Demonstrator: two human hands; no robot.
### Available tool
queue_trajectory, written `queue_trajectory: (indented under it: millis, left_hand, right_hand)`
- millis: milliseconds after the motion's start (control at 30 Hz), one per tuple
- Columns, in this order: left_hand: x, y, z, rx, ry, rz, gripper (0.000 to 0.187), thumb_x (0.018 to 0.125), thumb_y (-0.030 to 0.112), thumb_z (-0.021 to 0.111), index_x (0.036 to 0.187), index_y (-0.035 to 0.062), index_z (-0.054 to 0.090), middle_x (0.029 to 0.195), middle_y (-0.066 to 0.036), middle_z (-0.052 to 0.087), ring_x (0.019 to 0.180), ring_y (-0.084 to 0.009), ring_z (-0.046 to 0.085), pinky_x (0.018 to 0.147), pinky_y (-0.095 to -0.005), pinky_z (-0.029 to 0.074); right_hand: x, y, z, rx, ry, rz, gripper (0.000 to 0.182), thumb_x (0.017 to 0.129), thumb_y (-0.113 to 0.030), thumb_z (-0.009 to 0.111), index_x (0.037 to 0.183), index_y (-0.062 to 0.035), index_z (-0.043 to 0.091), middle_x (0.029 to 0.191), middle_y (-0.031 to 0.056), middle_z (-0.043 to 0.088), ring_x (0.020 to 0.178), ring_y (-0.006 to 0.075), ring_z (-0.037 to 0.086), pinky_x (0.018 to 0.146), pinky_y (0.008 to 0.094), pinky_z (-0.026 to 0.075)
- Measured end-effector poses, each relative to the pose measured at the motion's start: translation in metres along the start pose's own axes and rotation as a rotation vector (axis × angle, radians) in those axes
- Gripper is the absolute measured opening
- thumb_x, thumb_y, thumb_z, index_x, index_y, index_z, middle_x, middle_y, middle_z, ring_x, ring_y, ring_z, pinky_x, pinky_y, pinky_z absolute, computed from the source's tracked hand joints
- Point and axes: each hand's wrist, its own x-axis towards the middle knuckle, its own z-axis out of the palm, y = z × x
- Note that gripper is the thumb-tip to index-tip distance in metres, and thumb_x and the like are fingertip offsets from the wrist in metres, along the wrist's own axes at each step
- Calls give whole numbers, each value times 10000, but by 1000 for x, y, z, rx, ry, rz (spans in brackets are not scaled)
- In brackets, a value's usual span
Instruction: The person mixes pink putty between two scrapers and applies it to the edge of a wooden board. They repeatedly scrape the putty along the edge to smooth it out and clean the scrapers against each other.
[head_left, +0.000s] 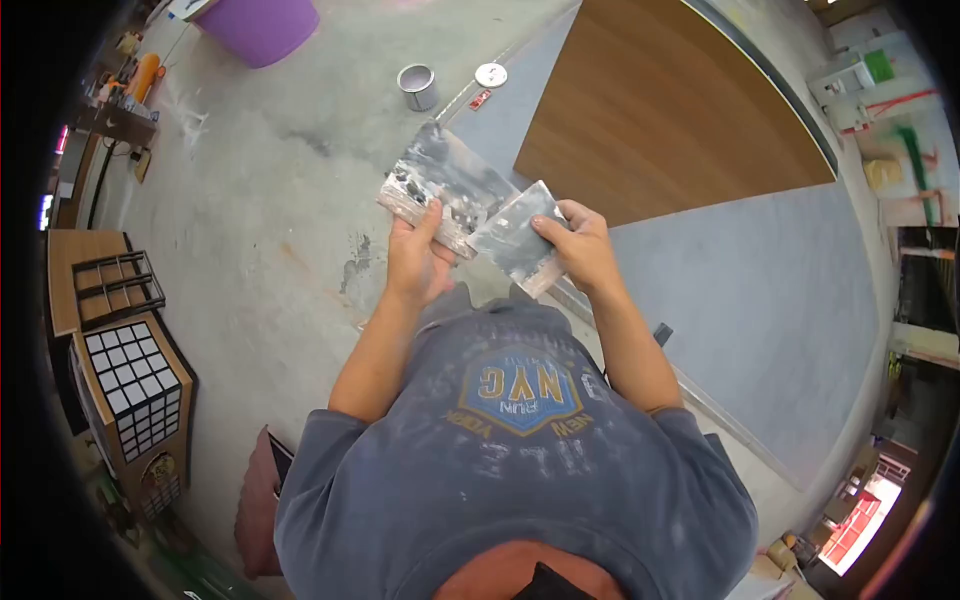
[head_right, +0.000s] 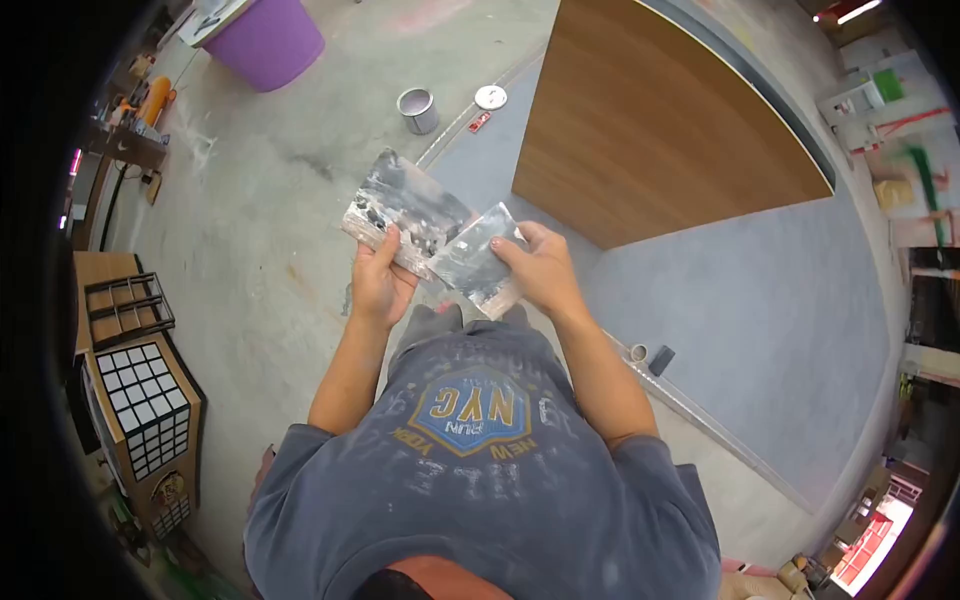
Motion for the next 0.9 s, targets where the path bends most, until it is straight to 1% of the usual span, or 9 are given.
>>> queue_trajectory:
  millis: [167,233,400,433,667,767,800,867,900]
  left_hand:
    - [6,25,-30,215,-53,-90,351,913,80,521,1245,40,415,1123,-111,563,1043,-253,578,878,-437,507]
    - [14,32,-15,237,-112,-154,416,912,77,498,1300,-9,377,1199,-179,542,1081,-293,565,903,-462,484]
    - [28,33,3,389,-164,-218,424,959,142,441,1319,-56,336,1298,-200,455,1193,-310,476,990,-457,410]
    - [5,39,-29,294,-212,-184,425,962,148,443,1318,-58,335,1304,-199,448,1201,-308,467,995,-454,404]
    - [26,61,-34,399,-355,-344,417,951,164,493,1288,-49,371,1272,-179,477,1145,-274,507,977,-418,404]
    - [45,91,-44,598,-619,-647,412,958,184,473,1305,-16,377,1257,-149,500,1152,-256,502,978,-413,403]
    - [48,83,-45,575,-705,-681,402,950,174,487,1297,-7,395,1234,-127,523,1128,-238,520,965,-403,416]
    - [51,50,-30,490,-544,-501,399,954,196,487,1290,-3,409,1232,-118,529,1111,-228,531,953,-403,426]
    - [46,32,-11,459,-435,-422,398,955,207,487,1287,-1,416,1231,-114,532,1102,-223,536,948,-404,431]
  right_hand:
    - [16,-18,23,-241,-51,32,220,769,-127,682,928,23,659,801,92,662,719,124,607,647,274,496]
    - [24,-19,17,-346,-26,-23,263,740,-158,700,904,45,664,786,107,664,718,131,600,649,287,483]
    - [44,-29,22,-109,31,-76,318,732,-186,708,953,39,661,838,133,667,773,169,605,689,308,475]
    - [19,-28,52,-195,61,-102,317,734,-183,706,959,35,660,840,132,666,770,174,605,689,308,474]
    - [-24,-22,44,-138,256,-1,306,756,-190,703,947,40,634,790,100,645,732,148,591,665,286,467]
    - [-7,-19,60,240,398,-73,255,799,-211,692,916,7,628,777,74,638,687,145,587,613,274,468]
    - [1,-16,57,310,461,-212,229,803,-197,684,896,2,619,769,71,631,650,145,579,568,278,455]
    - [-1,-8,39,420,593,-470,182,811,-169,669,854,-6,600,752,66,619,577,144,562,477,285,431]
    - [-24,-17,21,524,573,-407,169,827,-169,655,866,-19,587,753,62,614,567,135,564,446,281,420]
